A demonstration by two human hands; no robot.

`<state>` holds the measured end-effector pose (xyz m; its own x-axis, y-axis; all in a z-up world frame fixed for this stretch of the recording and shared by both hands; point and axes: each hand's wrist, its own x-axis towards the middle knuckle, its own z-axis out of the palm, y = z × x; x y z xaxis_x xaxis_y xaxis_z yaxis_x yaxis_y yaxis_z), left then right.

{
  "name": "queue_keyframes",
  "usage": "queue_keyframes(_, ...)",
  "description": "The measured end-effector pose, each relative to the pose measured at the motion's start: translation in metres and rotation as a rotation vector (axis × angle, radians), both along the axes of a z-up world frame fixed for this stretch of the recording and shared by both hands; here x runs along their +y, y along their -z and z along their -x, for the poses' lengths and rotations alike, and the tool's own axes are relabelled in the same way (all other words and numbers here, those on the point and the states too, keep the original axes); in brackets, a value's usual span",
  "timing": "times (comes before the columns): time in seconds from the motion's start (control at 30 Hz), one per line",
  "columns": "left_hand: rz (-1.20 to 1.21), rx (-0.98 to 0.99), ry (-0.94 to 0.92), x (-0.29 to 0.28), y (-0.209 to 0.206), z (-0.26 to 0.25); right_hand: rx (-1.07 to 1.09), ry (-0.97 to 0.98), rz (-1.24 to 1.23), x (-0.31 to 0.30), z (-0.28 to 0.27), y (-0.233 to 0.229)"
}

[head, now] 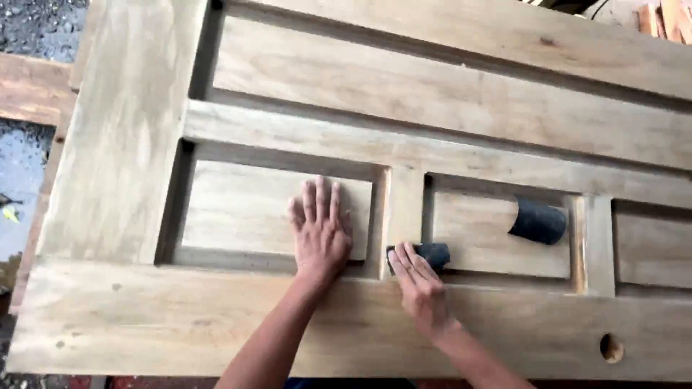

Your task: Sanding the surface and recessed panels of a wooden door using sandpaper to prepare it for finishing.

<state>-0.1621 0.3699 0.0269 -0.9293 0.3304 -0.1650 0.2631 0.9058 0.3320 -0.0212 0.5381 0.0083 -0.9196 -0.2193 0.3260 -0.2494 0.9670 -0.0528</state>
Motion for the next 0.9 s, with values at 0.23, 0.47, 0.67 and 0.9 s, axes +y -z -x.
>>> queue_keyframes(0.23,-0.01,0.009,0.004,0.001,0.008,0.0,0.047,0.046,0.09,0.032,0.102,0.008)
queue_keyframes(0.47,0.006,0.01,0.004,0.003,0.01,0.001,0.099,0.037,0.054,0.041,0.115,0.01)
queue_keyframes(0.67,-0.02,0.039,-0.012,0.005,0.01,0.007,-0.018,0.026,0.096,0.005,0.047,-0.027)
queue_keyframes(0.9,0.006,-0.004,-0.011,0.003,0.01,0.0,0.05,0.059,0.038,0.018,0.09,0.0)
